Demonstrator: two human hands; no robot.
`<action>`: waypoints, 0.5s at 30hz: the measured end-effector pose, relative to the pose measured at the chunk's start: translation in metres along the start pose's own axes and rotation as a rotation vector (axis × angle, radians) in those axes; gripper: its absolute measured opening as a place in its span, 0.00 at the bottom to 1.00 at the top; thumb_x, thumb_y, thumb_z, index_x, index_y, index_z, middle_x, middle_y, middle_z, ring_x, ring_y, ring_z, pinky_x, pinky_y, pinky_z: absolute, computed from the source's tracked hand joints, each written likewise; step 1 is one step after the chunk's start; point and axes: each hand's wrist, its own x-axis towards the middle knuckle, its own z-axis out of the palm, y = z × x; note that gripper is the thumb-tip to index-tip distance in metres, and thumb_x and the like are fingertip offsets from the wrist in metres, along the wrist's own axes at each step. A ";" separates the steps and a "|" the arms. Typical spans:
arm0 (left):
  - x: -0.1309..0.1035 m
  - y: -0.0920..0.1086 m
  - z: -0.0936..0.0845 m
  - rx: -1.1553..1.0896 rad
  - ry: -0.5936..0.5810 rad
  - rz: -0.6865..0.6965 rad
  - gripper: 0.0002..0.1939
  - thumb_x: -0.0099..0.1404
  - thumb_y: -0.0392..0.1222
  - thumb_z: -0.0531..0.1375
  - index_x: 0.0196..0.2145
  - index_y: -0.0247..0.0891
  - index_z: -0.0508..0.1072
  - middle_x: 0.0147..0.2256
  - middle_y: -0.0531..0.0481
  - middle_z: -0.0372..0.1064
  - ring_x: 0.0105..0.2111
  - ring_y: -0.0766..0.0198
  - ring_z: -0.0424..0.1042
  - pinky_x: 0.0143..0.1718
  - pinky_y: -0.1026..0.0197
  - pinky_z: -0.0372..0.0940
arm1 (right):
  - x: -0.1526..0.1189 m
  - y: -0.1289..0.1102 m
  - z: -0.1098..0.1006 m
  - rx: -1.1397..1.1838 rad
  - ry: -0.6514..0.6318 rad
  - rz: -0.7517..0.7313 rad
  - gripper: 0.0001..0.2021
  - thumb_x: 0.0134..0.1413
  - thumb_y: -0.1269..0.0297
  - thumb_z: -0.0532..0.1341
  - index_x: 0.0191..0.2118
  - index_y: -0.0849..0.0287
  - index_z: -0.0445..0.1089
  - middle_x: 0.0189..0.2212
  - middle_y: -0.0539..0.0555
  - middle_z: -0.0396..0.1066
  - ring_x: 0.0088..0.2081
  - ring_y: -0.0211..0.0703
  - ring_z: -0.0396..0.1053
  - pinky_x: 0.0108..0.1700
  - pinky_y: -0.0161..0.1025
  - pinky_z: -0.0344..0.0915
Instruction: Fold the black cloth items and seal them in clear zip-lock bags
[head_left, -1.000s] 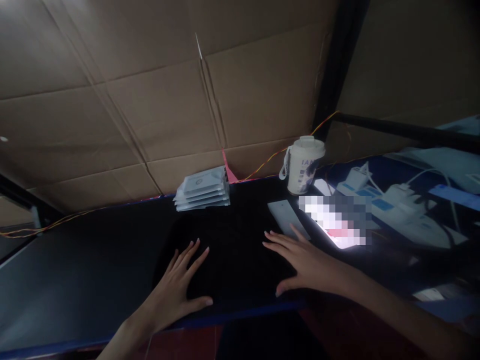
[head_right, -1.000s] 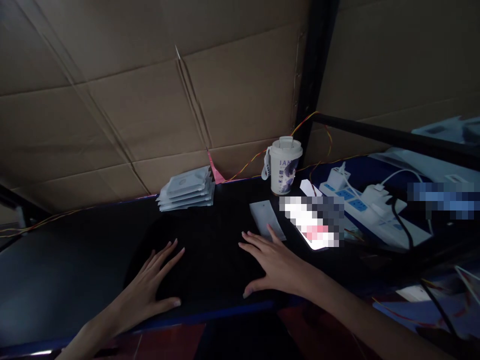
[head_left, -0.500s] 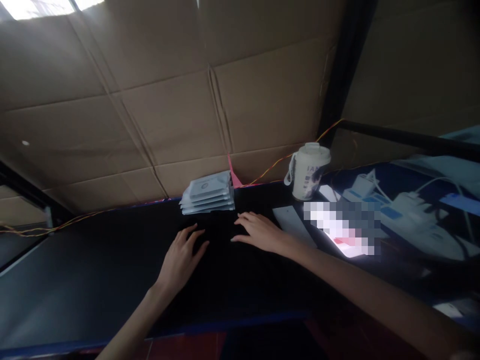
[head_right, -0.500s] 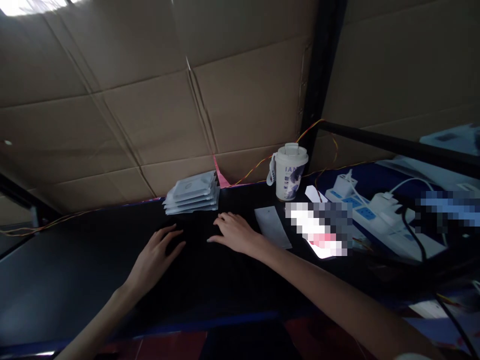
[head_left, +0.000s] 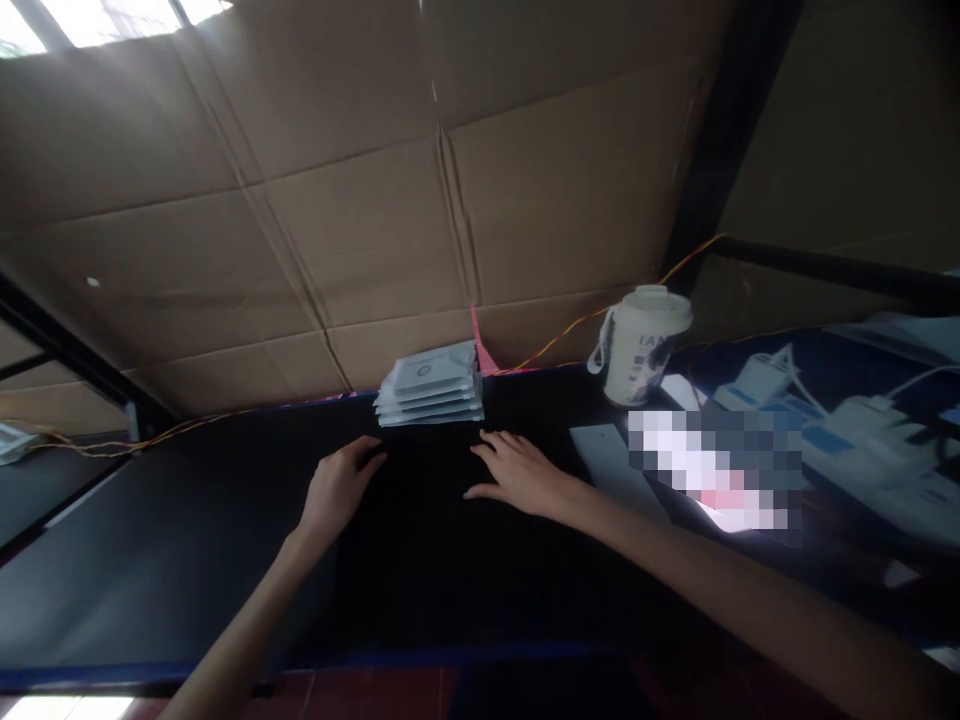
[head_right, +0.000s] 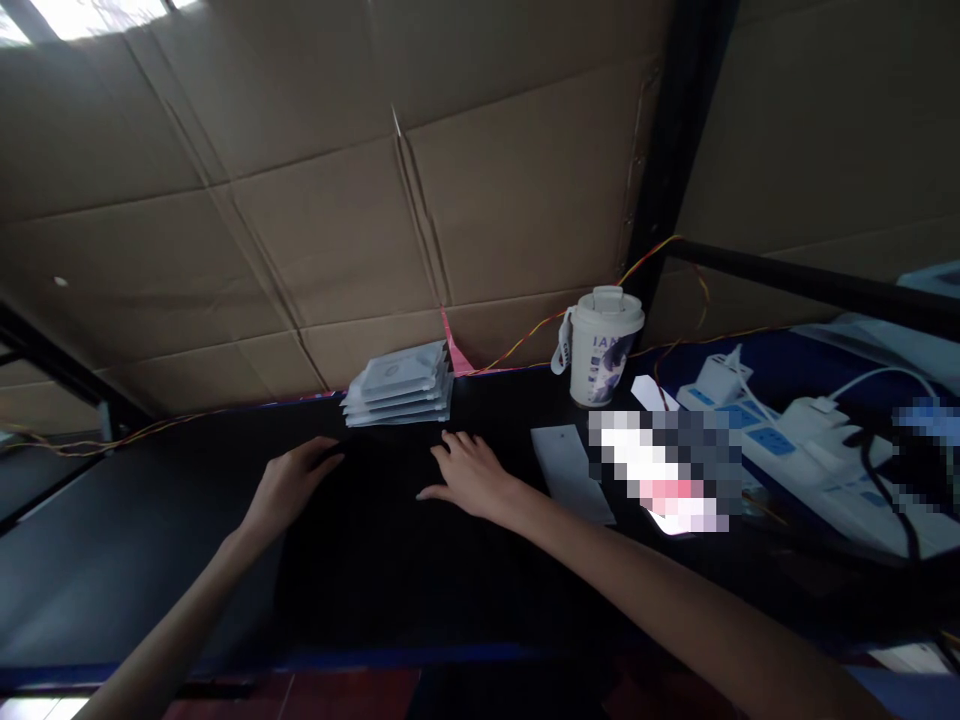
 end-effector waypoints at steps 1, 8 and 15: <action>-0.001 0.002 -0.001 -0.044 0.017 0.041 0.15 0.65 0.48 0.51 0.44 0.44 0.72 0.42 0.50 0.75 0.43 0.56 0.74 0.43 0.60 0.65 | 0.009 -0.002 -0.006 0.037 0.003 -0.026 0.30 0.53 0.47 0.61 0.55 0.63 0.65 0.56 0.68 0.63 0.57 0.61 0.62 0.54 0.55 0.61; -0.007 0.011 -0.008 -0.204 0.071 0.221 0.14 0.64 0.45 0.52 0.42 0.40 0.73 0.42 0.48 0.75 0.42 0.56 0.74 0.46 0.57 0.65 | 0.089 -0.026 -0.020 0.303 0.027 -0.315 0.25 0.50 0.62 0.67 0.55 0.57 0.65 0.57 0.58 0.64 0.57 0.48 0.61 0.56 0.40 0.59; -0.036 -0.010 -0.007 -0.129 -0.048 0.136 0.29 0.59 0.47 0.59 0.56 0.38 0.60 0.49 0.43 0.70 0.48 0.53 0.71 0.48 0.54 0.64 | 0.115 -0.030 -0.006 0.311 0.050 -0.278 0.07 0.52 0.74 0.61 0.38 0.62 0.73 0.37 0.54 0.76 0.39 0.41 0.72 0.41 0.35 0.63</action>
